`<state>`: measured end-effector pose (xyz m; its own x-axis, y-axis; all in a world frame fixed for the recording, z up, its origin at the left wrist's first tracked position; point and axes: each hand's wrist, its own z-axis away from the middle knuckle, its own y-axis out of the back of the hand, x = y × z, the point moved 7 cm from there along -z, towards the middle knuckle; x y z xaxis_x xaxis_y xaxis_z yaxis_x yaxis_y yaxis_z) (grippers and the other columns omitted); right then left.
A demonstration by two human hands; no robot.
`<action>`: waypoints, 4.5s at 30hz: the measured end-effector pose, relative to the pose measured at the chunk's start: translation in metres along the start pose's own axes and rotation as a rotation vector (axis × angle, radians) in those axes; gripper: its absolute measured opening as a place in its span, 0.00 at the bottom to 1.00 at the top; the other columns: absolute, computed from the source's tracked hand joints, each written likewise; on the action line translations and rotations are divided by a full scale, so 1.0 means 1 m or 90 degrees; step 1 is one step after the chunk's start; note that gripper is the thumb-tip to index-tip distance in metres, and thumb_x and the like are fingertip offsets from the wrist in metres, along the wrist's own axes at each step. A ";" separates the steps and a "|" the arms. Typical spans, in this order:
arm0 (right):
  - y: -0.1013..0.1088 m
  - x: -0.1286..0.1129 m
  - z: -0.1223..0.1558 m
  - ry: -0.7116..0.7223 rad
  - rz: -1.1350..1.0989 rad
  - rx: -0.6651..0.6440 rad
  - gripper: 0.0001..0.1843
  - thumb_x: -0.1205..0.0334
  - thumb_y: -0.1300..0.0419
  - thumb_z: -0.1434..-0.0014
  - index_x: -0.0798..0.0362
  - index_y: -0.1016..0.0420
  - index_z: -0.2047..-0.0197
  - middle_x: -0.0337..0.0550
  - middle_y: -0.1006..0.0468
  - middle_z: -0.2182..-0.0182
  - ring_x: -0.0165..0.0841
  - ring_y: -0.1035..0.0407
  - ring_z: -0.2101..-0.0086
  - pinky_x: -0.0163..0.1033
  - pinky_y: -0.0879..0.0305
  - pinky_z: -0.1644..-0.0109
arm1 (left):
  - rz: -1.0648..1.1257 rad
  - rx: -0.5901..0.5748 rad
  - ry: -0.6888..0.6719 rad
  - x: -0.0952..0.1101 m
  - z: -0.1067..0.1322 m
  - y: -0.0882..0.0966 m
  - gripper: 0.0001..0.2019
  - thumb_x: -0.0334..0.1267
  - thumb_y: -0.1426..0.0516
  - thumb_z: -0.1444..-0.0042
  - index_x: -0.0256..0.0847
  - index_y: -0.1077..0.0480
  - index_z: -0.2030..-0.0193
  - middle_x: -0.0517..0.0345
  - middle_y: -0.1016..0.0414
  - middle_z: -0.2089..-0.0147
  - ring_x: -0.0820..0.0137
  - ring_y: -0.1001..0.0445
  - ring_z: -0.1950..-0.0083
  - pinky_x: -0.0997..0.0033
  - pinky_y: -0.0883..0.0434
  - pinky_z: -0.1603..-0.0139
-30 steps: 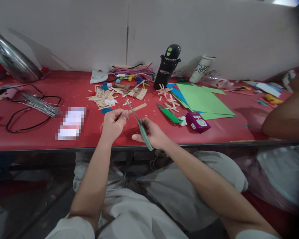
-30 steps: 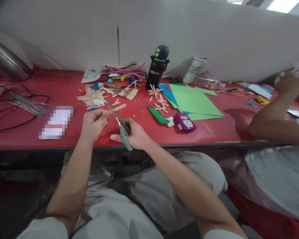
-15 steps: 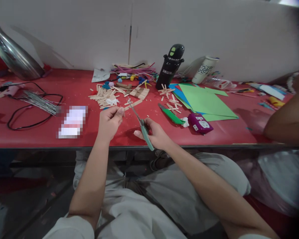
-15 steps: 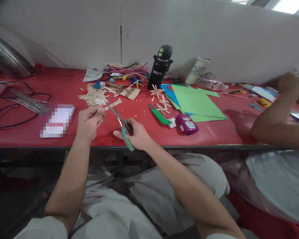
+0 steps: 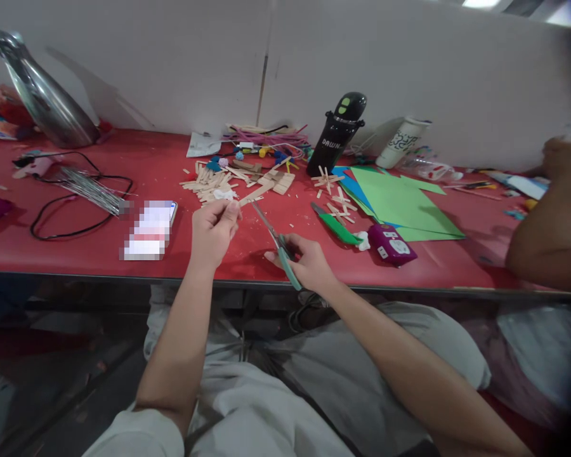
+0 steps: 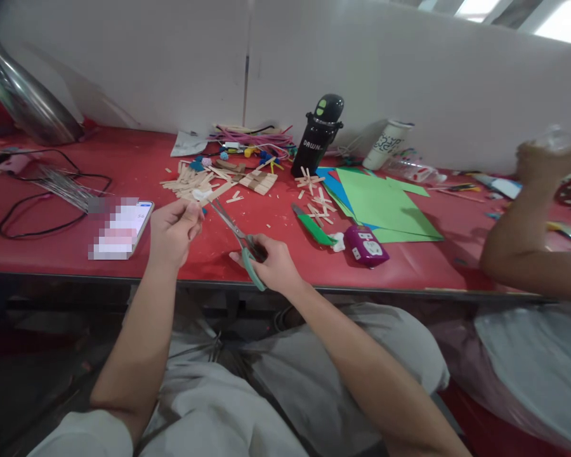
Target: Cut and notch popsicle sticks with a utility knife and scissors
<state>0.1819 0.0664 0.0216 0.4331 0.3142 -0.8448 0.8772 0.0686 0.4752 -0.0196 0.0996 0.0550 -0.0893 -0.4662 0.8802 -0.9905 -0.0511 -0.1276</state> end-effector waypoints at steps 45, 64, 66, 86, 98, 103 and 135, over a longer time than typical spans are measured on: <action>0.002 0.001 -0.002 0.014 0.050 0.053 0.29 0.34 0.33 0.49 0.54 0.31 0.77 0.34 0.38 0.81 0.26 0.47 0.77 0.34 0.45 0.74 | 0.042 -0.024 0.038 0.006 0.002 -0.001 0.19 0.48 0.37 0.41 0.41 0.30 0.78 0.67 0.46 0.86 0.79 0.49 0.83 0.70 0.53 0.78; 0.004 -0.004 0.003 0.017 0.063 0.035 0.26 0.38 0.33 0.48 0.53 0.31 0.77 0.36 0.36 0.81 0.27 0.45 0.76 0.34 0.45 0.73 | 0.295 -0.098 0.250 0.013 0.008 -0.021 0.16 0.41 0.33 0.55 0.39 0.34 0.84 0.71 0.55 0.91 0.83 0.56 0.87 0.75 0.52 0.81; 0.004 -0.005 0.003 0.019 0.064 0.034 0.27 0.39 0.32 0.48 0.53 0.33 0.78 0.36 0.36 0.81 0.27 0.46 0.76 0.34 0.45 0.72 | 0.318 -0.116 0.270 0.014 0.009 -0.024 0.16 0.41 0.34 0.55 0.40 0.34 0.84 0.72 0.56 0.92 0.83 0.57 0.88 0.75 0.53 0.83; 0.014 -0.002 0.001 -0.003 0.016 0.010 0.27 0.40 0.29 0.50 0.51 0.37 0.75 0.31 0.40 0.78 0.26 0.46 0.75 0.35 0.46 0.71 | 0.115 0.001 0.066 0.005 0.003 -0.009 0.22 0.56 0.32 0.49 0.40 0.28 0.77 0.69 0.48 0.86 0.80 0.52 0.84 0.72 0.52 0.80; 0.016 -0.006 0.003 0.036 0.027 0.014 0.25 0.42 0.31 0.48 0.50 0.37 0.74 0.32 0.41 0.77 0.27 0.47 0.75 0.36 0.45 0.70 | 0.053 0.004 0.038 0.001 0.002 -0.005 0.21 0.56 0.34 0.45 0.41 0.28 0.75 0.68 0.47 0.85 0.78 0.50 0.82 0.71 0.51 0.79; 0.016 -0.002 0.004 0.019 0.033 0.015 0.25 0.42 0.30 0.48 0.51 0.36 0.74 0.32 0.40 0.78 0.27 0.47 0.74 0.36 0.46 0.70 | 0.028 -0.012 0.026 0.000 0.002 -0.005 0.20 0.54 0.36 0.42 0.41 0.28 0.75 0.68 0.47 0.84 0.78 0.49 0.82 0.71 0.51 0.78; 0.014 -0.009 0.005 0.011 0.045 0.038 0.25 0.40 0.33 0.48 0.52 0.35 0.76 0.34 0.38 0.79 0.26 0.48 0.76 0.34 0.47 0.73 | 0.013 -0.020 0.005 0.001 0.003 -0.007 0.20 0.52 0.37 0.39 0.40 0.29 0.75 0.68 0.46 0.84 0.78 0.49 0.82 0.71 0.50 0.78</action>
<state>0.1911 0.0598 0.0350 0.4913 0.3324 -0.8051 0.8555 -0.0106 0.5177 -0.0126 0.0971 0.0554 -0.1111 -0.4595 0.8812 -0.9912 -0.0136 -0.1320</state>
